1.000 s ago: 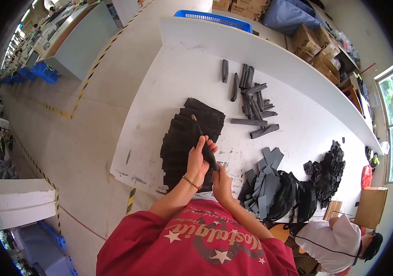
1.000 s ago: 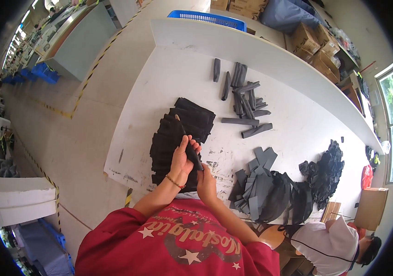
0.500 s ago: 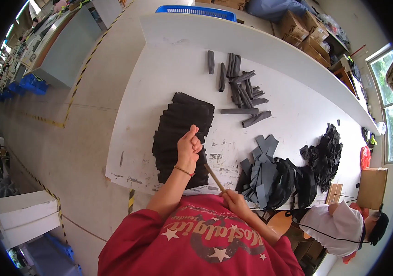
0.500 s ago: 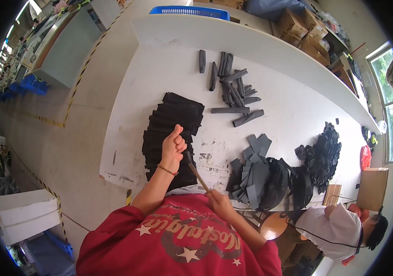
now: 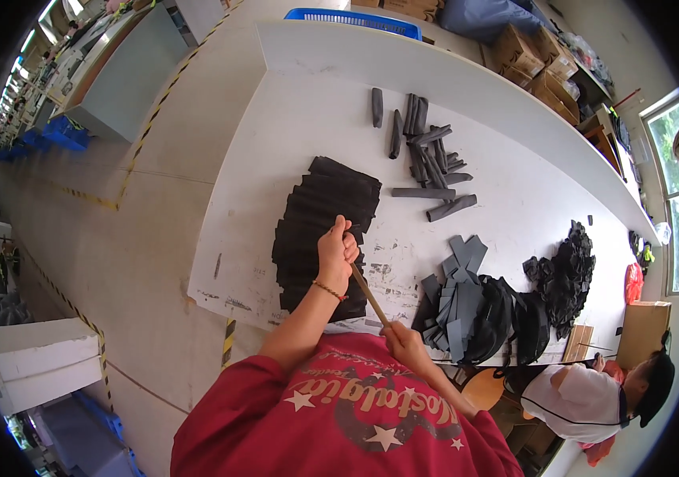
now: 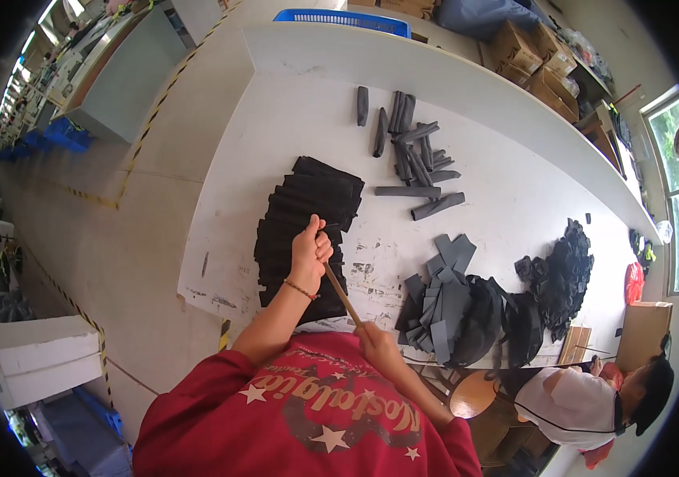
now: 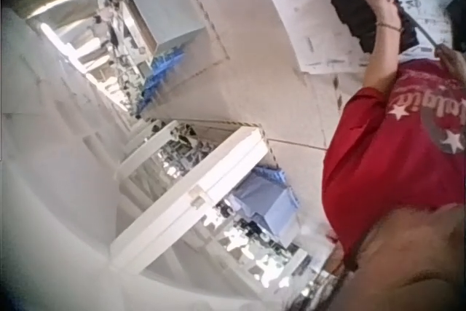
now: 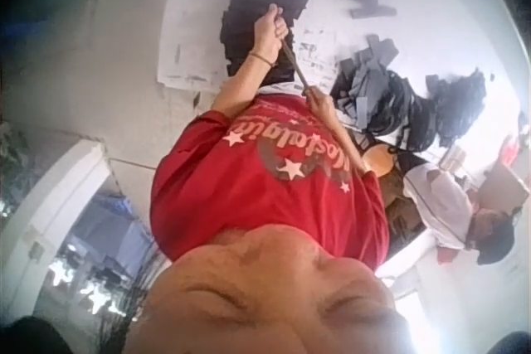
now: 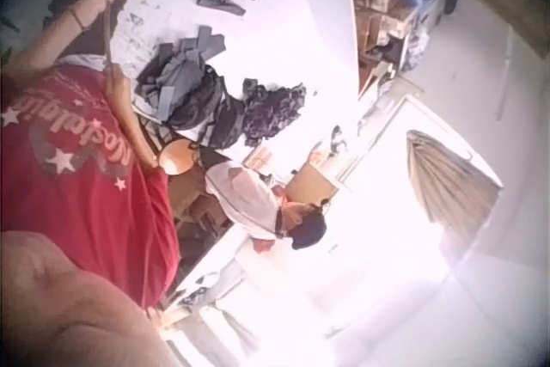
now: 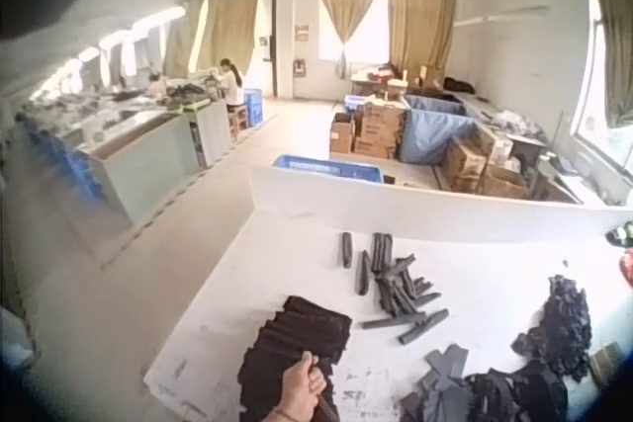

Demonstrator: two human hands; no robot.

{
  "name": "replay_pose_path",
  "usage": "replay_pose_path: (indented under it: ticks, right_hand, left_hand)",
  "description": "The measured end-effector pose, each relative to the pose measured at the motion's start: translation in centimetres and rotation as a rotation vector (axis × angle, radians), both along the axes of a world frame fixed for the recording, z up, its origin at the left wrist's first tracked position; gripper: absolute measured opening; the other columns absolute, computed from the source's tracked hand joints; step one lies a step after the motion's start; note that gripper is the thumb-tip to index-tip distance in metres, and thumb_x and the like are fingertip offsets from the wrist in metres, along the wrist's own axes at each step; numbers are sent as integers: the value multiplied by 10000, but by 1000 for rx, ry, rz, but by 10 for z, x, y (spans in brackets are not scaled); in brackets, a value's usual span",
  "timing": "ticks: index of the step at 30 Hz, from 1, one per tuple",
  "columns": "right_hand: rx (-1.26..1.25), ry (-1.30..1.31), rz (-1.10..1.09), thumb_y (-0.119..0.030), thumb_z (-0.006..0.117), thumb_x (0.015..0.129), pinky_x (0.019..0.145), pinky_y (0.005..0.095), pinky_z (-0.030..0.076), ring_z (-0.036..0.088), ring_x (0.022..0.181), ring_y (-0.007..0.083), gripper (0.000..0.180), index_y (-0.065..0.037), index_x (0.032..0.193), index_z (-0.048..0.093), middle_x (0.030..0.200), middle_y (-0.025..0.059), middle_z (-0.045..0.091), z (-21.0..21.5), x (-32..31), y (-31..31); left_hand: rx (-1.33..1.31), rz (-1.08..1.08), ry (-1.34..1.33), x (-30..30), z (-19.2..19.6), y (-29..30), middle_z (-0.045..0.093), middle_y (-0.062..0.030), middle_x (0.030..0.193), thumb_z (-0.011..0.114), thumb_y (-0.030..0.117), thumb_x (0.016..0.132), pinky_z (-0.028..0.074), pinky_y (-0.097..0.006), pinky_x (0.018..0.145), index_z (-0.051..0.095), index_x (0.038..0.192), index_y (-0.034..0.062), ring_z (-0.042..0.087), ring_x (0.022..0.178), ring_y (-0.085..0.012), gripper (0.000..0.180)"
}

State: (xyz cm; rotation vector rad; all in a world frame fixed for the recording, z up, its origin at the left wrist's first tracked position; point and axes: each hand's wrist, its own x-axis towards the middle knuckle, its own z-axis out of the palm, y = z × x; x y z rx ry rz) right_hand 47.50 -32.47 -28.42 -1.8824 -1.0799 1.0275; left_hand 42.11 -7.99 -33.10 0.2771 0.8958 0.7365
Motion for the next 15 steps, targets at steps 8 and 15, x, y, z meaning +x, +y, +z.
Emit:
replay_pose_path:
  ticks: [8, 15]
  right_hand:
    - [-61, -90, -109, -155, 613, 892, 508, 314, 446, 563, 516, 174, 148, -7, 883, 615, 606, 128, 570, 62, 15, -43]
    - [399, -25, -416, -102, 685, 863, 464, 225, 308, 378, 546, 29, 139, 10, 910, 618, 591, -23, 483, 38, 11, 89]
  left_hand:
    - [67, 235, -154, -3, 6, 53, 336, 51, 545, 475, 324, 989, 235, -233, 390, 544, 845, 95, 269, 415, -69, 278]
    - [-134, 303, -102, 28, 2, 11, 421, 50, 592, 508, 253, 949, 338, -228, 473, 528, 799, 106, 372, 475, -90, 211]
